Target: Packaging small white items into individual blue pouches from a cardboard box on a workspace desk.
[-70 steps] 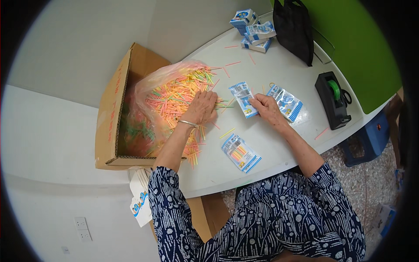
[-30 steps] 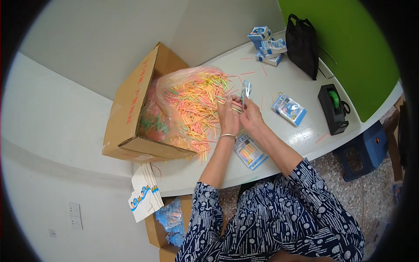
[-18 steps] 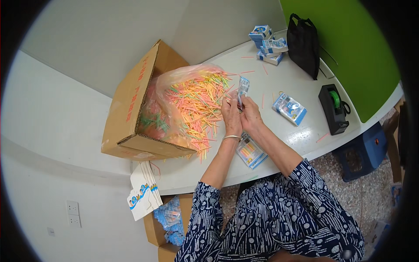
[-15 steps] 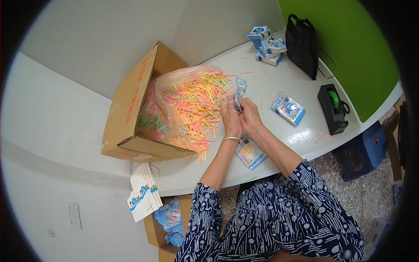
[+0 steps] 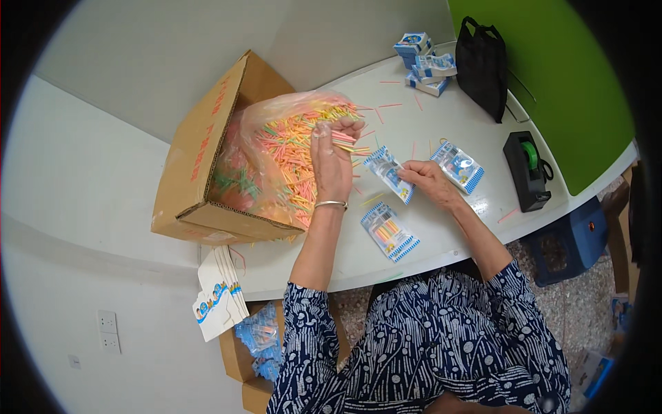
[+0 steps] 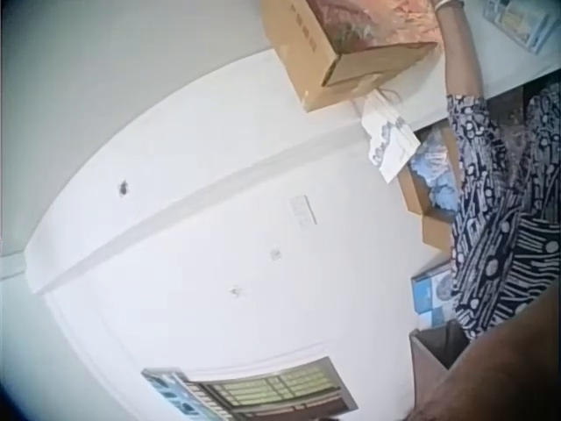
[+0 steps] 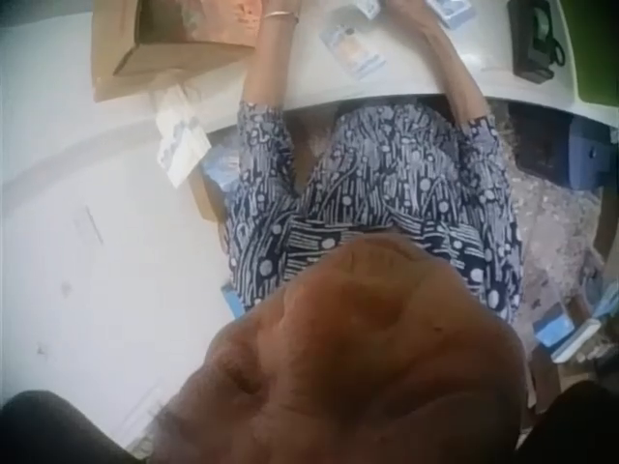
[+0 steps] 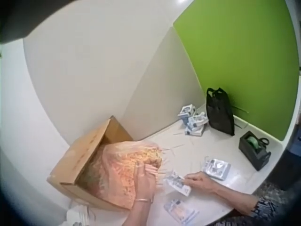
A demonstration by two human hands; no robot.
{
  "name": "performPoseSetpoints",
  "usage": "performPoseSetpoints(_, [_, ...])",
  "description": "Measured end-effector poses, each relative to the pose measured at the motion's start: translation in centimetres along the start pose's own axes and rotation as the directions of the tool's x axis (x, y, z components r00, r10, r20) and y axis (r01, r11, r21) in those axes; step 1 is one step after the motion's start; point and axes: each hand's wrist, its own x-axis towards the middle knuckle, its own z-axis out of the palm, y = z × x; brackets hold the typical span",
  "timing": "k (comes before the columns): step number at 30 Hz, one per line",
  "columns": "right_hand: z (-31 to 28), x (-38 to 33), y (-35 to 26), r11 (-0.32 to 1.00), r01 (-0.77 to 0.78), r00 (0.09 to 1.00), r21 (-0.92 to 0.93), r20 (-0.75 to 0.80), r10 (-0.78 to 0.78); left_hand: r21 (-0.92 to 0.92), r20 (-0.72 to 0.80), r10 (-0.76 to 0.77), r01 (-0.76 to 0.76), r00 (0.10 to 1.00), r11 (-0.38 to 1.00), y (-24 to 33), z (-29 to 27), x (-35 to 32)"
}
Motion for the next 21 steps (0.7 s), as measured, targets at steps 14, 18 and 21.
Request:
performPoseSetpoints(14, [0.0, -0.4, 0.7, 0.996, 0.071, 0.996, -0.044, 0.061, -0.069, 0.482, 0.143, -0.100, 0.019, 0.985, 0.876, -1.1, 1.2, -3.9])
performPoseSetpoints(18, [0.1, -0.7, 0.7, 0.994, 0.097, 0.995, -0.041, 0.027, -0.096, 0.582, 0.260, -0.215, 0.025, 0.941, 0.813, -0.9, 0.9, -4.3])
performPoseSetpoints(21, [-0.3, -0.7, 0.5, 0.995, 0.085, 0.996, -0.047, 0.015, -0.084, 0.674, 0.313, -0.189, -0.078, 0.931, 0.735, -0.4, 0.2, -4.0])
